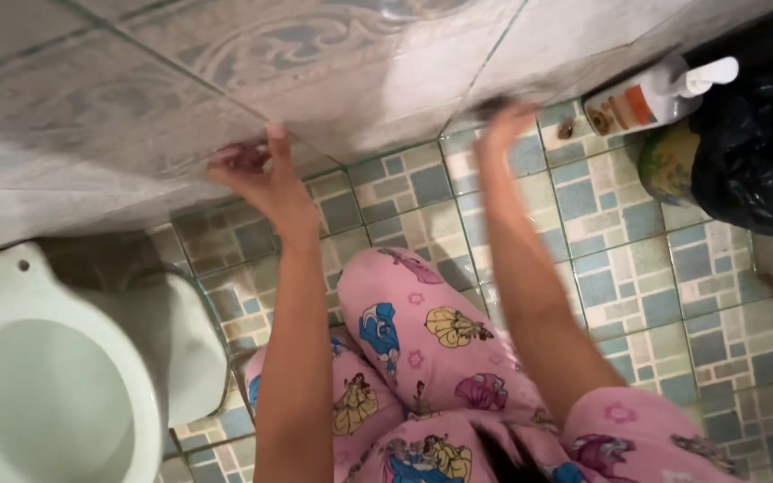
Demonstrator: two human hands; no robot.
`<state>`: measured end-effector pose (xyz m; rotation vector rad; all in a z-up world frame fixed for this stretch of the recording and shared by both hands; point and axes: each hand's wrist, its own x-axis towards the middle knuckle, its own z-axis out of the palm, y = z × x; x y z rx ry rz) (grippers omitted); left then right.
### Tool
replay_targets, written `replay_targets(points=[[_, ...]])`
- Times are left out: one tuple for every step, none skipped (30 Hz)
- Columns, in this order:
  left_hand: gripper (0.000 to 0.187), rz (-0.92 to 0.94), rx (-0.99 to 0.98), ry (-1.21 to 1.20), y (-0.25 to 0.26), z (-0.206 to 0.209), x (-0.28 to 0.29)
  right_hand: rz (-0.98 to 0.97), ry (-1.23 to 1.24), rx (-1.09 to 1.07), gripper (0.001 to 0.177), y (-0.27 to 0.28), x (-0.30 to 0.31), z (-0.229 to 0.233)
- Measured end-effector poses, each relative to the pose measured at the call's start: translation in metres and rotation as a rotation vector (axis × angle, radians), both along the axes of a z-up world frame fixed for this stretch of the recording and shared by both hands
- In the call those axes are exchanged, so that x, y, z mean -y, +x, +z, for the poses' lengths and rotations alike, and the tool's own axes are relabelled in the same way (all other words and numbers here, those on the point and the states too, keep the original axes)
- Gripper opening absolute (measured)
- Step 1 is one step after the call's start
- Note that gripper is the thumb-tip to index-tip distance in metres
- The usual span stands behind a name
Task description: The person kneeling on the floor cleans the bathroom wall tiles by scrubbing them with a sponge and wiping them with their hands. They move across different sections of the wall, scrubbing the tiles and grout lines.
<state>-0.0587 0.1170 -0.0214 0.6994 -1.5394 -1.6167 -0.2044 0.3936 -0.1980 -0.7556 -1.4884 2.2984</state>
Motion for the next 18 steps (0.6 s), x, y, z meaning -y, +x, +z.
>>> replay_targets(points=[[0.048,-0.006,-0.028,0.029,-0.003,0.001,0.002,-0.04,0.057,-0.013,0.063,-0.016,-0.023,0.011],[0.048,-0.005,-0.042,0.016,-0.006,0.002,0.003,-0.087,0.107,0.014,0.062,-0.027,-0.031,0.019],[0.048,-0.007,-0.046,0.01,-0.004,0.001,0.0,-0.131,0.18,0.046,0.061,-0.023,-0.031,0.02],[0.048,-0.009,-0.05,0.004,-0.003,0.0,-0.003,-0.161,0.281,0.033,0.06,-0.015,-0.021,0.017],[0.049,-0.005,-0.04,-0.005,-0.005,0.002,-0.002,-0.176,0.417,-0.064,0.06,-0.012,-0.003,0.012],[0.049,-0.001,-0.031,-0.013,-0.006,0.004,-0.003,-0.121,0.48,-0.057,0.059,0.007,0.03,-0.001],[0.05,0.002,-0.014,-0.017,-0.005,0.004,-0.005,-0.065,0.548,-0.041,0.058,0.028,0.054,-0.012],[0.048,0.013,-0.001,-0.028,-0.009,0.005,-0.005,-0.057,0.527,-0.057,0.057,0.023,0.051,-0.015],[0.047,0.02,0.023,-0.038,-0.006,0.005,-0.005,-0.049,0.507,-0.06,0.056,0.023,0.047,-0.017],[0.046,0.026,0.047,-0.048,-0.003,0.006,-0.006,-0.041,0.487,-0.063,0.055,0.021,0.041,-0.016],[0.047,0.018,0.037,-0.018,-0.003,0.005,-0.008,-0.084,0.49,-0.059,0.052,0.004,0.014,-0.008],[0.047,0.009,0.026,0.012,-0.003,0.006,-0.009,-0.127,0.493,-0.055,0.05,-0.011,-0.016,0.002],[0.047,0.009,0.007,0.034,-0.005,0.008,-0.006,-0.148,0.427,-0.02,0.048,-0.02,-0.027,0.009],[0.048,0.012,0.004,0.026,-0.006,0.01,-0.005,-0.167,0.362,0.016,0.047,-0.029,-0.037,0.015],[0.048,0.011,0.003,0.022,-0.007,0.01,-0.007,-0.19,0.298,0.054,0.047,-0.032,-0.045,0.017],[0.049,0.009,0.001,0.017,-0.007,0.01,-0.008,-0.189,0.461,-0.051,0.046,-0.017,-0.029,0.008],[0.05,0.008,-0.003,0.029,-0.01,0.011,-0.008,-0.181,0.618,-0.164,0.046,-0.002,0.001,-0.002],[0.051,0.007,-0.007,0.04,-0.013,0.012,-0.008,-0.103,0.617,-0.2,0.051,0.02,0.042,-0.01]])
